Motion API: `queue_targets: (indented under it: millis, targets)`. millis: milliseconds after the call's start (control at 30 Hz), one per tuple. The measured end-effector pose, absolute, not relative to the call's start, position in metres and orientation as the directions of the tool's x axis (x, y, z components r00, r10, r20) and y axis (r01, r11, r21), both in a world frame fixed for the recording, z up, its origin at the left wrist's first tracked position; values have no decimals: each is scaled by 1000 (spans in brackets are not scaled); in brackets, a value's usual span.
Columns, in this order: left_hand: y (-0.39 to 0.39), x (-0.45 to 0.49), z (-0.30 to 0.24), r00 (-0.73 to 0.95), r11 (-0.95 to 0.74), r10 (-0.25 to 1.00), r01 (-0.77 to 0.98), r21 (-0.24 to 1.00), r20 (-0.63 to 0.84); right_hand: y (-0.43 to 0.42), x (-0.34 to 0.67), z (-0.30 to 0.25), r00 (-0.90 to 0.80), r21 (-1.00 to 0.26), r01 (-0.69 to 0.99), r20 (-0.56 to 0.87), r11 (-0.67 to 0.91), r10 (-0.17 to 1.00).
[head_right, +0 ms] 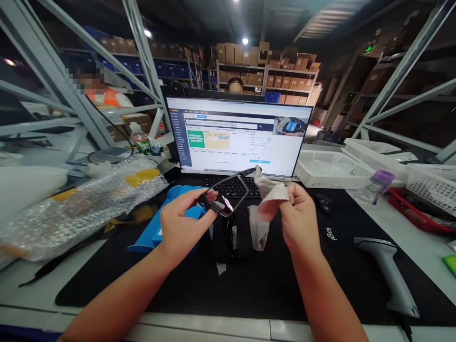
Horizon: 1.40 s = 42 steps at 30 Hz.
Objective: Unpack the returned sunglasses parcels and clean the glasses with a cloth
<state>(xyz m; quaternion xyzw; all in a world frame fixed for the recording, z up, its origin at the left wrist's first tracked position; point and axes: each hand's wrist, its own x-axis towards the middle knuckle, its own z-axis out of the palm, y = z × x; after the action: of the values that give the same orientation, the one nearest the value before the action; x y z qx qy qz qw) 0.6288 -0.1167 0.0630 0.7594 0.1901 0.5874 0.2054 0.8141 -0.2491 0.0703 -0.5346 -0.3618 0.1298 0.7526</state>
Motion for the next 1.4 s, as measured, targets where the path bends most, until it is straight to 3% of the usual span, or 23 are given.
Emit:
queue_targets:
  millis: [133, 233, 300, 400, 533, 600, 733, 867, 1000, 1067, 1167, 1300, 1400]
  targets:
    - [-118, 631, 60, 222, -831, 551, 60, 553, 804, -239, 782, 63, 640, -913, 87, 358, 399, 680]
    - [-119, 633, 55, 234, -847, 529, 101, 521, 815, -232, 758, 55, 534, -897, 143, 426, 419, 730]
    - [-122, 634, 51, 236, -875, 483, 145, 461, 843, -227, 743, 47, 538, -846, 232, 522, 480, 661]
    - [-127, 636, 42, 206, -925, 371, 171, 340, 905, -220, 730, 34, 611, -753, 379, 640, 538, 466]
    - [-135, 641, 32, 172, -949, 301, 151, 277, 938, -222, 728, 30, 687, -762, 365, 609, 536, 397]
    - [-138, 644, 31, 218, -929, 370, 84, 360, 903, -226, 732, 36, 708, -803, 275, 541, 529, 454]
    - [-142, 645, 33, 469, -755, 524, -132, 643, 711, -230, 740, 50, 668, -824, 136, 486, 549, 563]
    - [-140, 642, 33, 468, -727, 557, -125, 675, 686, -226, 737, 53, 660, -795, 68, 489, 602, 571]
    - [-135, 642, 29, 454, -719, 593, -73, 691, 666, -221, 730, 46, 702, -856, 178, 456, 485, 547]
    - [-134, 643, 28, 453, -743, 584, -35, 669, 673, -220, 731, 44, 718, -889, 149, 399, 433, 570]
    - [-134, 646, 26, 464, -801, 530, -1, 598, 710, -219, 739, 48, 730, -904, -50, 258, 425, 633]
    - [-140, 649, 20, 444, -925, 333, -19, 380, 832, -219, 759, 64, 718, -831, -313, 110, 460, 687]
    - [-141, 648, 18, 432, -963, 234, -20, 268, 871, -218, 761, 66, 733, -802, -338, 104, 493, 672]
